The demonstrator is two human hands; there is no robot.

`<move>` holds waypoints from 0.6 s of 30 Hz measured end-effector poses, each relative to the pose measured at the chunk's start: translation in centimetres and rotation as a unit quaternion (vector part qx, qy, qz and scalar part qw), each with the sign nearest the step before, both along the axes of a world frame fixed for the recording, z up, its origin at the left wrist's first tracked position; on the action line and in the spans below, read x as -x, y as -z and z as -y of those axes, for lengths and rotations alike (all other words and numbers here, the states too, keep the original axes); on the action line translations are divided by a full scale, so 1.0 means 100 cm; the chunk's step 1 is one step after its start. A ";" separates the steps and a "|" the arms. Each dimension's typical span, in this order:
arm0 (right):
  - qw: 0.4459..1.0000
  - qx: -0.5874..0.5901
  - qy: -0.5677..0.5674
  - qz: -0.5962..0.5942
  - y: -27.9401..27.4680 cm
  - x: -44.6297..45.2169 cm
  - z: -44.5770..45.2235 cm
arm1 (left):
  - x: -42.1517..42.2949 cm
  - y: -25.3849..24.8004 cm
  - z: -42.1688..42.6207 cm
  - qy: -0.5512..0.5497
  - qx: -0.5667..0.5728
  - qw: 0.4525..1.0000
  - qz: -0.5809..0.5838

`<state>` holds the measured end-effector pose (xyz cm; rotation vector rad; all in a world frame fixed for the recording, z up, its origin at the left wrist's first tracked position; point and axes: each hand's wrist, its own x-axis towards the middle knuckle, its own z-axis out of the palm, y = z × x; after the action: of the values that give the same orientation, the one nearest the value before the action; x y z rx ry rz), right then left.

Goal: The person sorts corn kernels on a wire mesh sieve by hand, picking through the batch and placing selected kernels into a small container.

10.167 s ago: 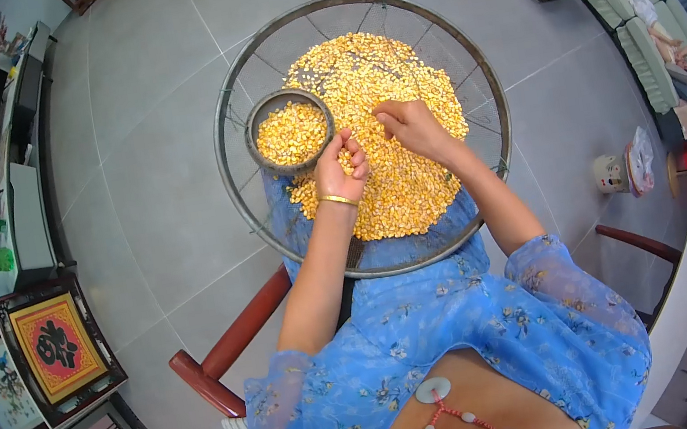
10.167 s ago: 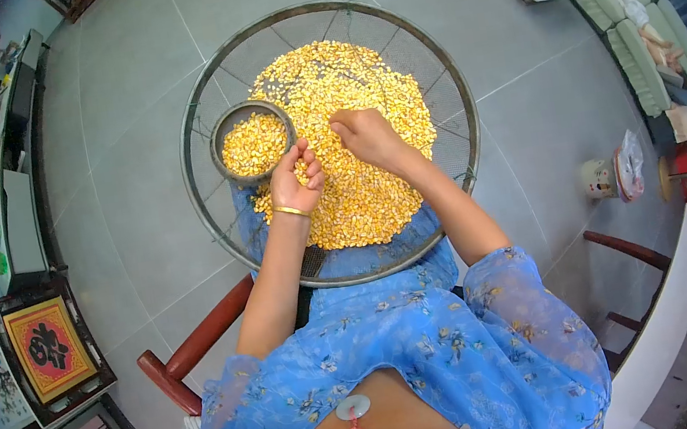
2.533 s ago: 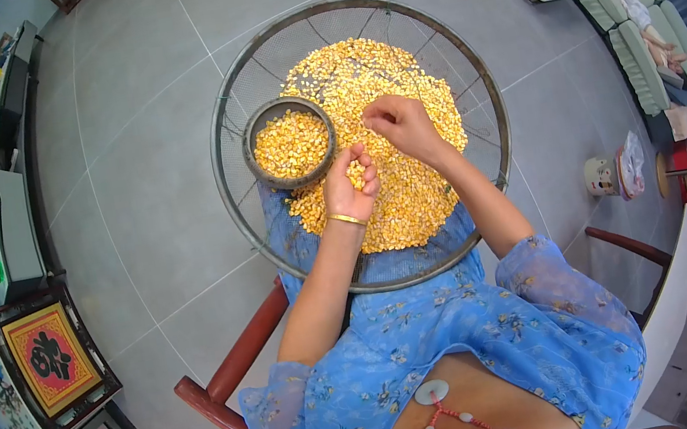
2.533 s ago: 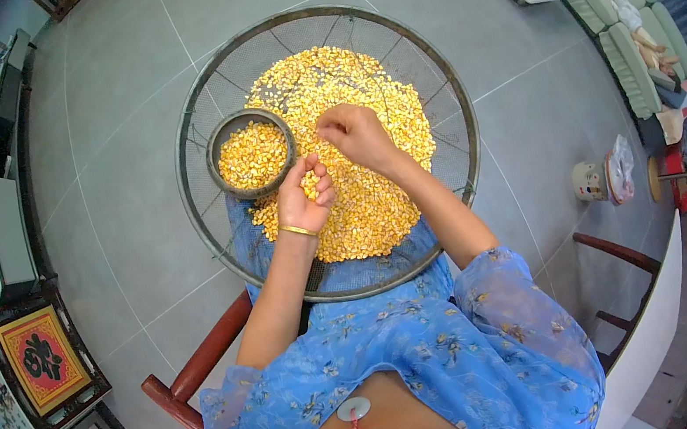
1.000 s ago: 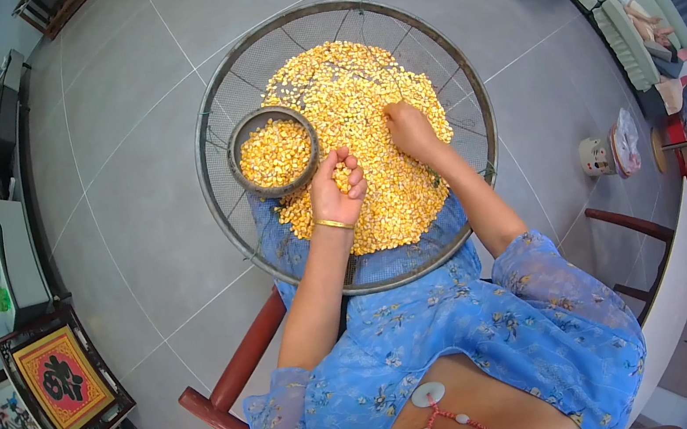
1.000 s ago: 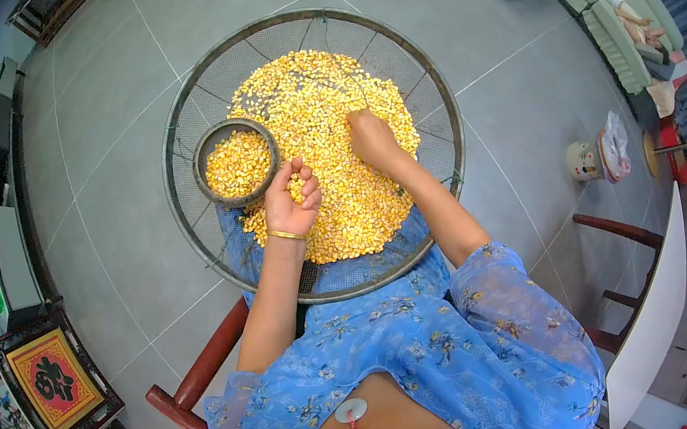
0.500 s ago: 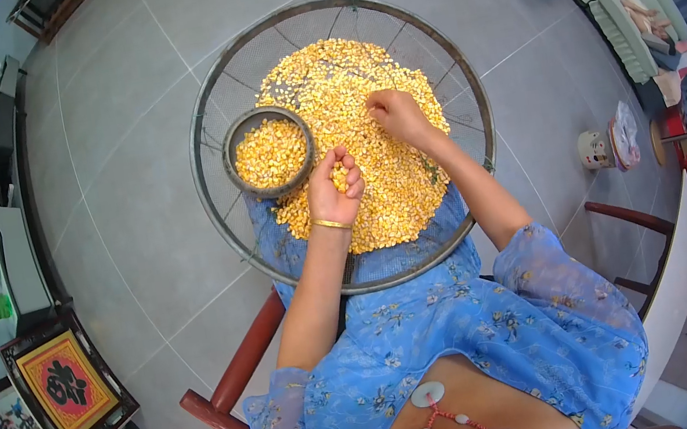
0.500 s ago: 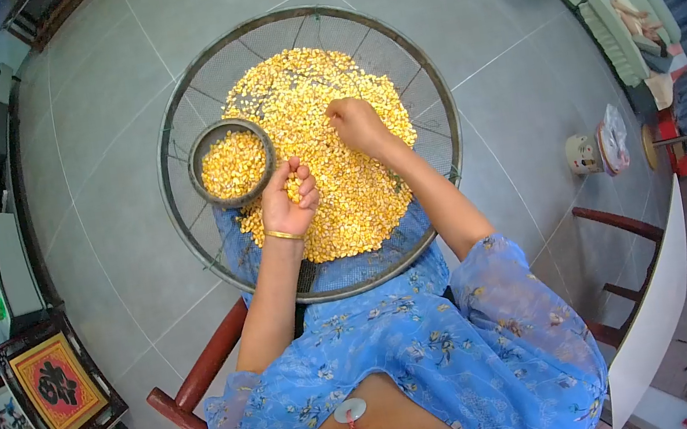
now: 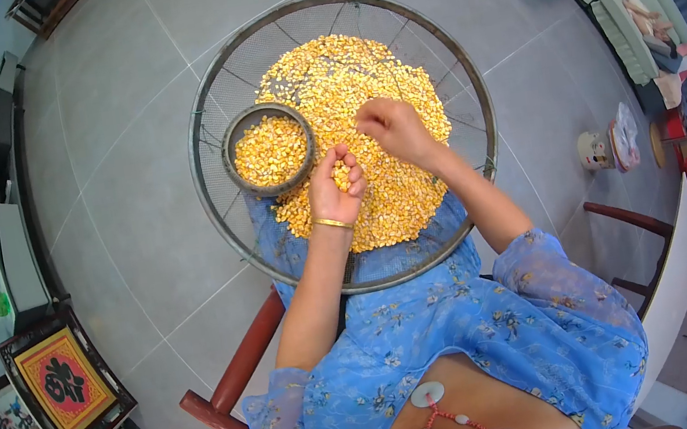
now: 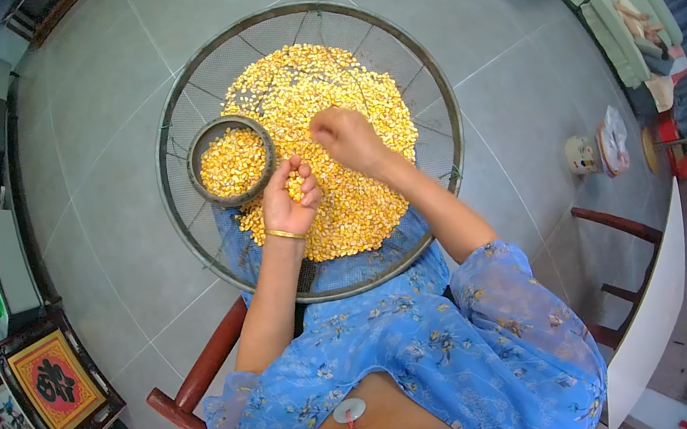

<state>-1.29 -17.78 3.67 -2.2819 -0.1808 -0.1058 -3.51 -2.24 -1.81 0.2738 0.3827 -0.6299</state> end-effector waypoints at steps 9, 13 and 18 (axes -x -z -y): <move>0.993 0.061 0.060 0.086 0.048 -0.020 0.043 | -0.002 0.002 -0.001 0.012 0.019 1.000 0.004; 0.976 0.197 0.090 0.019 0.077 -0.010 0.044 | -0.002 0.000 0.001 -0.001 0.008 1.000 -0.007; 0.992 0.104 -0.073 -0.026 0.055 0.012 0.020 | -0.002 0.002 0.000 0.013 0.006 1.000 0.002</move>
<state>-2.51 -19.79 -1.86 -2.4662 -0.3450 0.0515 -3.30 -2.24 -2.04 0.2681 0.3715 -0.6571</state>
